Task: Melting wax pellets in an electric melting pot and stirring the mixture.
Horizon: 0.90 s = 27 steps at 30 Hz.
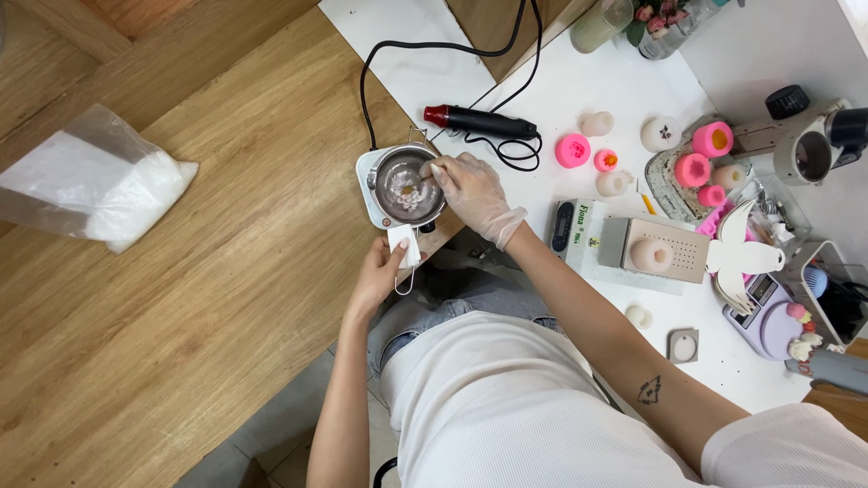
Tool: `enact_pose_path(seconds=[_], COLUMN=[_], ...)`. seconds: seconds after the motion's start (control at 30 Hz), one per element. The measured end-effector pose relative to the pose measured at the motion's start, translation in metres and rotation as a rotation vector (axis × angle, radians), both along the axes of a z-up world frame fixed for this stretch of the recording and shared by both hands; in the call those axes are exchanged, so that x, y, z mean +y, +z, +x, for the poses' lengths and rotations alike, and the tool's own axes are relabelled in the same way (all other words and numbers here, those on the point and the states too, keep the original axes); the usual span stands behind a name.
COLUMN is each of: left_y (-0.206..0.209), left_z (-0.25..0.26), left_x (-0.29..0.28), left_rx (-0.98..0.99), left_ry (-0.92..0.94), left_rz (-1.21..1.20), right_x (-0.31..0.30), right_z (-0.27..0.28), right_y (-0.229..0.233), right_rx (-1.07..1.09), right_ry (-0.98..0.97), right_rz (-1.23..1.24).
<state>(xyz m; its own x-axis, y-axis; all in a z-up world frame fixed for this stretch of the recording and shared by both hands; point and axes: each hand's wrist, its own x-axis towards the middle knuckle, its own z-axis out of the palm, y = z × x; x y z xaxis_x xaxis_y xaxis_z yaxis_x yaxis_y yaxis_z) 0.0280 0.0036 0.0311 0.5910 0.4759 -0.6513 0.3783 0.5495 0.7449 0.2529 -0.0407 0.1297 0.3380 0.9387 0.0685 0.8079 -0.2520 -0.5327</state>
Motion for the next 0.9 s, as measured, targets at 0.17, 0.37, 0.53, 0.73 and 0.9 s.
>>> enact_pose_path(seconds=[0.17, 0.37, 0.53, 0.73, 0.9], left_y=[-0.023, -0.003, 0.01, -0.012, -0.001], left_z=[-0.006, -0.005, -0.009, -0.026, -0.02], left_x=[-0.003, -0.001, 0.001, 0.0, -0.002], left_rx=[-0.056, -0.082, 0.064, 0.027, -0.016], left_ry=[0.067, 0.074, -0.021, -0.133, -0.12], left_rz=[0.214, 0.208, 0.285, 0.283, 0.056], right_x=[-0.001, -0.003, -0.005, -0.005, -0.003], right_z=[-0.003, 0.001, 0.006, 0.002, -0.002], right_y=[0.007, 0.007, 0.006, 0.001, -0.003], right_rx=[0.015, 0.012, 0.019, 0.04, 0.083], right_ry=[-0.045, -0.058, -0.069, -0.07, -0.071], right_rz=[-0.016, 0.015, 0.023, 0.05, 0.038])
